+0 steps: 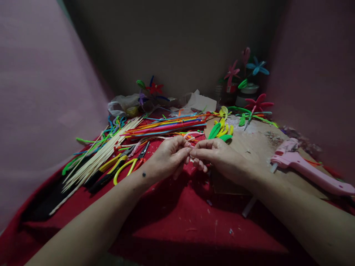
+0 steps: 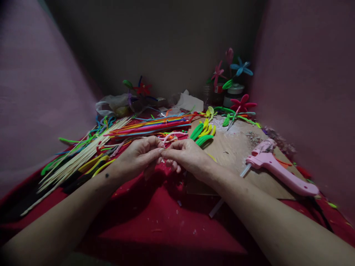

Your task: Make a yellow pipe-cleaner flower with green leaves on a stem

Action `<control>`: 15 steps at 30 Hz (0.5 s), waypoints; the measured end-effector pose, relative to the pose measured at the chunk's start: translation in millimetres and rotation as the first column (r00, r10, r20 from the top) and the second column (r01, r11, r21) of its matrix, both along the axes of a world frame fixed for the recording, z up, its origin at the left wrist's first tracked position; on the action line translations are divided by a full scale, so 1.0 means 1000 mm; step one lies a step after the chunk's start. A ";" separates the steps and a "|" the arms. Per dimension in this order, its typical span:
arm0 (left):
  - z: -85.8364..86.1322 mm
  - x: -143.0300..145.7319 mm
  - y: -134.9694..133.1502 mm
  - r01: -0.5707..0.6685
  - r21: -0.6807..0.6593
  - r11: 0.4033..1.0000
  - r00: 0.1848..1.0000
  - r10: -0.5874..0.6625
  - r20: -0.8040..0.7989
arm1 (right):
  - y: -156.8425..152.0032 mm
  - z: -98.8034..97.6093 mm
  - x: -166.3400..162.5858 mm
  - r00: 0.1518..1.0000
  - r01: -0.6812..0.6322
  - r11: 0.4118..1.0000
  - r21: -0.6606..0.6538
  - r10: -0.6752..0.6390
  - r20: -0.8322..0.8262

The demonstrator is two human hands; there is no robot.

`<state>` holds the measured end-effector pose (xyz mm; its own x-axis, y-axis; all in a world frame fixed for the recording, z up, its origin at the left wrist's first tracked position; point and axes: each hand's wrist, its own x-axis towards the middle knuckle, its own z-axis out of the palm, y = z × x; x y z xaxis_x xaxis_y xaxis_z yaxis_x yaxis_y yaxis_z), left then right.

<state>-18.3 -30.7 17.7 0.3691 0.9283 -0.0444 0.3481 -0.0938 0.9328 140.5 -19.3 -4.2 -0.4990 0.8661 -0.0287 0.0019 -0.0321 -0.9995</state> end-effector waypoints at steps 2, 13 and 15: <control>0.001 0.000 -0.001 0.000 0.009 1.000 1.000 0.000 -0.009 | 0.000 -0.001 0.000 1.000 -0.010 1.000 -0.008 0.010 -0.001; 0.001 -0.002 -0.002 0.040 -0.022 0.999 0.999 -0.039 0.037 | 0.003 -0.003 -0.001 0.992 -0.030 0.998 0.052 0.023 0.123; 0.001 -0.003 -0.002 0.047 -0.042 0.998 0.997 -0.045 0.059 | 0.001 -0.002 0.000 0.992 -0.042 0.997 0.072 0.032 0.125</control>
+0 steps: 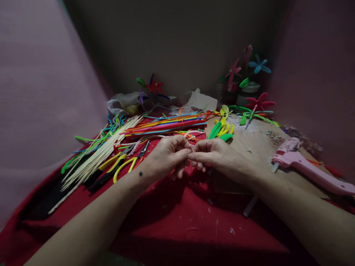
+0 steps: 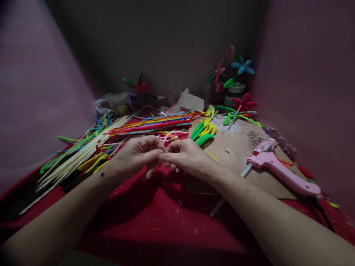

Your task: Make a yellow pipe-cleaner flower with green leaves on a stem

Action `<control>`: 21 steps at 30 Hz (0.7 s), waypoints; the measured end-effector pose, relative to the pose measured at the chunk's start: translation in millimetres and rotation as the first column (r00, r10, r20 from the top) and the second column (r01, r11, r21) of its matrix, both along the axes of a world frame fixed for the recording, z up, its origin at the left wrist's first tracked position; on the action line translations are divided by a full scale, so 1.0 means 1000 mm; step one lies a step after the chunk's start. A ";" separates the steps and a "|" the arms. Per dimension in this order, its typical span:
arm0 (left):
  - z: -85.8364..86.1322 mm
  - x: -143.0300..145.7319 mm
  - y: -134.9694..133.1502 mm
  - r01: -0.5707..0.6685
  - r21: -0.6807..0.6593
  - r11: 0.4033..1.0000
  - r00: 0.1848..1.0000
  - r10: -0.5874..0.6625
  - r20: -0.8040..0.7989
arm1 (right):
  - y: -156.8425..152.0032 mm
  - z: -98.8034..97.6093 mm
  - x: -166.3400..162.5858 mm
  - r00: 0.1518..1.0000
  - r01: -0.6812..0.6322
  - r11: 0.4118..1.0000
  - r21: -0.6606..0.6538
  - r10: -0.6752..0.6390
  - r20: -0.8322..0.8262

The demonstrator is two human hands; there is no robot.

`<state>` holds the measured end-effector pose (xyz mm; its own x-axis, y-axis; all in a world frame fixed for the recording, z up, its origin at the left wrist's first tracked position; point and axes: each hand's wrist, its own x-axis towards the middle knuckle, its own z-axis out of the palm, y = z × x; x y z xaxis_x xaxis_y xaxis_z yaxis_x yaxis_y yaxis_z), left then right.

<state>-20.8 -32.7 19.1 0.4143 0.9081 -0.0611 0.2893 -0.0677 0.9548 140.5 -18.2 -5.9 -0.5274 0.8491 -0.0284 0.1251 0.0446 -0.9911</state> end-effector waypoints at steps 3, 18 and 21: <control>-0.001 0.001 -0.001 -0.014 0.003 1.000 1.000 0.014 0.014 | -0.001 0.001 0.002 1.000 -0.012 0.998 0.056 0.012 -0.001; -0.008 0.000 0.002 -0.139 0.079 0.987 0.990 0.141 -0.015 | 0.003 -0.010 -0.001 0.929 -0.086 0.715 0.693 -0.195 0.316; -0.007 0.002 0.001 -0.170 0.068 0.983 0.985 0.168 0.032 | 0.002 -0.013 -0.002 0.947 -0.007 0.742 0.670 -0.211 0.243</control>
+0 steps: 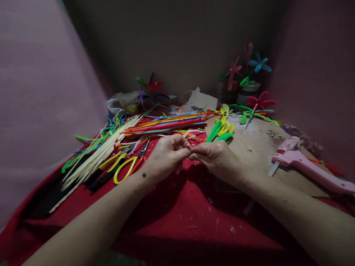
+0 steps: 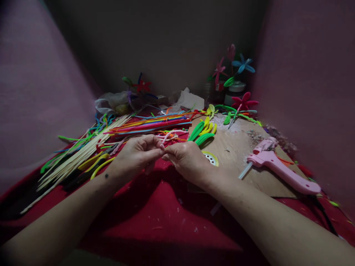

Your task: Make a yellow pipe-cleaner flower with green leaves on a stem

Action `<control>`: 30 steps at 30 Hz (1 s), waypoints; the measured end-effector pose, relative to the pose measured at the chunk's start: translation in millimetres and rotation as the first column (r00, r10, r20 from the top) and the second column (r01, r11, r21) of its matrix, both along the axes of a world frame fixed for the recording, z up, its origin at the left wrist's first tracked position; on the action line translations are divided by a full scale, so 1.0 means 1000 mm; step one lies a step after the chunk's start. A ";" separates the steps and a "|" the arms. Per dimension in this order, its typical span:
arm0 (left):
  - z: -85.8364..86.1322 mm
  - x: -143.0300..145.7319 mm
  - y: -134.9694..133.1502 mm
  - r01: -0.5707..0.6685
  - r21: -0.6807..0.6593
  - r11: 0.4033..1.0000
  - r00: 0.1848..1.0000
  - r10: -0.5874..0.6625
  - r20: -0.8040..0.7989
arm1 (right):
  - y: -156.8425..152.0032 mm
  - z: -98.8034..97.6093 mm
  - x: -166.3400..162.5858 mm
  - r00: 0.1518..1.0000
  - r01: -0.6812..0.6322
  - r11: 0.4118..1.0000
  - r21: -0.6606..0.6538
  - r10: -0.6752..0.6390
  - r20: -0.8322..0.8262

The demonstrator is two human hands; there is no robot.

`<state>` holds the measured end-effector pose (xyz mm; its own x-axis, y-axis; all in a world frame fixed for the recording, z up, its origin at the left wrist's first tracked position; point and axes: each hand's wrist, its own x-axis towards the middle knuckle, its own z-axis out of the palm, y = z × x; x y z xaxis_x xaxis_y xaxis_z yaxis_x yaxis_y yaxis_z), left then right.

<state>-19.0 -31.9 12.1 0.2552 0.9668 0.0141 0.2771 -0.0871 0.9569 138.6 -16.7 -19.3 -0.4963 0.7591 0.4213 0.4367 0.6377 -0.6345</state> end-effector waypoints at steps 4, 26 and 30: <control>0.000 0.003 -0.002 -0.009 -0.019 1.000 0.999 0.010 0.032 | -0.005 -0.002 -0.003 0.993 0.069 0.995 -0.067 -0.075 -0.095; -0.003 -0.017 0.010 0.251 -0.177 0.952 0.942 -0.198 0.270 | -0.005 0.010 0.001 0.895 -0.225 0.789 -0.572 -0.065 -0.442; 0.001 -0.018 0.010 0.208 -0.046 0.977 0.955 -0.193 0.225 | -0.002 0.009 0.002 0.829 -0.282 0.756 -0.590 -0.119 -0.547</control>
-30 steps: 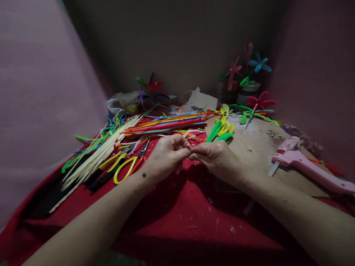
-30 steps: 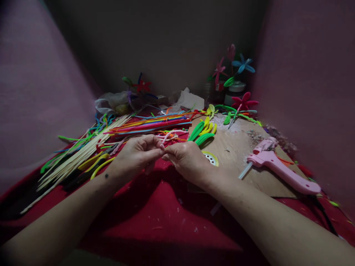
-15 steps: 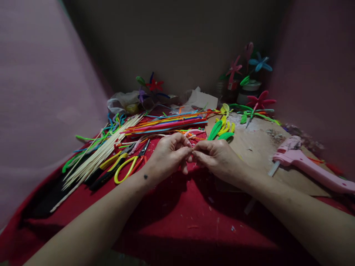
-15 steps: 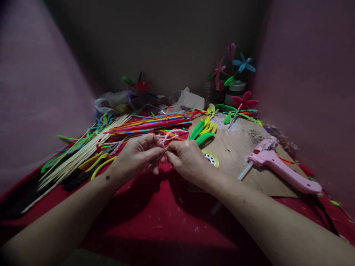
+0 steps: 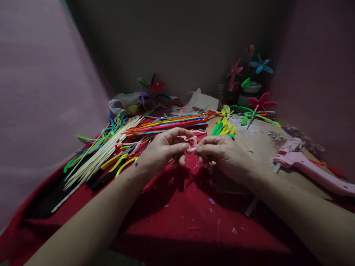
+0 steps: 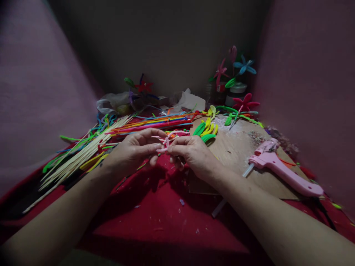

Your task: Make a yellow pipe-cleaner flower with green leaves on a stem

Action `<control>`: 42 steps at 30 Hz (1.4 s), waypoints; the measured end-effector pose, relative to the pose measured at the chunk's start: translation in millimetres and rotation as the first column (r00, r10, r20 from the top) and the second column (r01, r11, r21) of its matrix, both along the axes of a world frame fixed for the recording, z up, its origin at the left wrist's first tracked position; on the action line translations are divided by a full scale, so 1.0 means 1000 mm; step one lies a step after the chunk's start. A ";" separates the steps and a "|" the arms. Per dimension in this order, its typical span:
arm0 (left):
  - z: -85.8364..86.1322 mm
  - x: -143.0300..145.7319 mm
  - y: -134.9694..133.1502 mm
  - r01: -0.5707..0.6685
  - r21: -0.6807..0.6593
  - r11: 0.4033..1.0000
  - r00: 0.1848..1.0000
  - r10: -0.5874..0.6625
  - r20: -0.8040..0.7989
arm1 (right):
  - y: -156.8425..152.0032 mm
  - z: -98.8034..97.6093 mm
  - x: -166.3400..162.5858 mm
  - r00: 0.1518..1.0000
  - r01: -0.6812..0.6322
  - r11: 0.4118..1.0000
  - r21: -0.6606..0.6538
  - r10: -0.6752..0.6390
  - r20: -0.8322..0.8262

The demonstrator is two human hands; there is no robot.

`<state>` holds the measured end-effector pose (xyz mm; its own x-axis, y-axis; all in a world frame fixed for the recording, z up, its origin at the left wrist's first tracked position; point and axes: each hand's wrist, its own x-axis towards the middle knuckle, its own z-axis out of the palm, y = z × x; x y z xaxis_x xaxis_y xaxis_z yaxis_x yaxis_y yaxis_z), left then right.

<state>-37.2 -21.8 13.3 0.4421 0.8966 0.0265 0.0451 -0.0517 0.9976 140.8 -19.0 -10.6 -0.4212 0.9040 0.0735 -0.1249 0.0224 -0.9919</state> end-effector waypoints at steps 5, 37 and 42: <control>0.006 0.001 -0.002 0.051 0.290 0.956 0.982 0.005 -0.188 | 0.002 0.002 0.001 0.999 -0.035 0.998 -0.061 0.036 0.003; 0.006 -0.002 -0.002 0.148 0.513 0.845 0.973 -0.031 -0.229 | -0.001 -0.001 -0.003 0.965 -0.200 0.927 -0.318 0.129 -0.229; 0.008 -0.003 -0.003 0.185 0.578 0.795 0.955 -0.006 -0.297 | -0.001 -0.002 -0.004 0.970 -0.174 0.924 -0.340 0.101 -0.220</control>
<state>-40.6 -24.4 21.2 0.5940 0.6938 0.4071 0.2656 -0.6469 0.7148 137.1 -20.0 -12.4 -0.5532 0.8199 -0.1476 -0.2927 -0.3571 -0.8870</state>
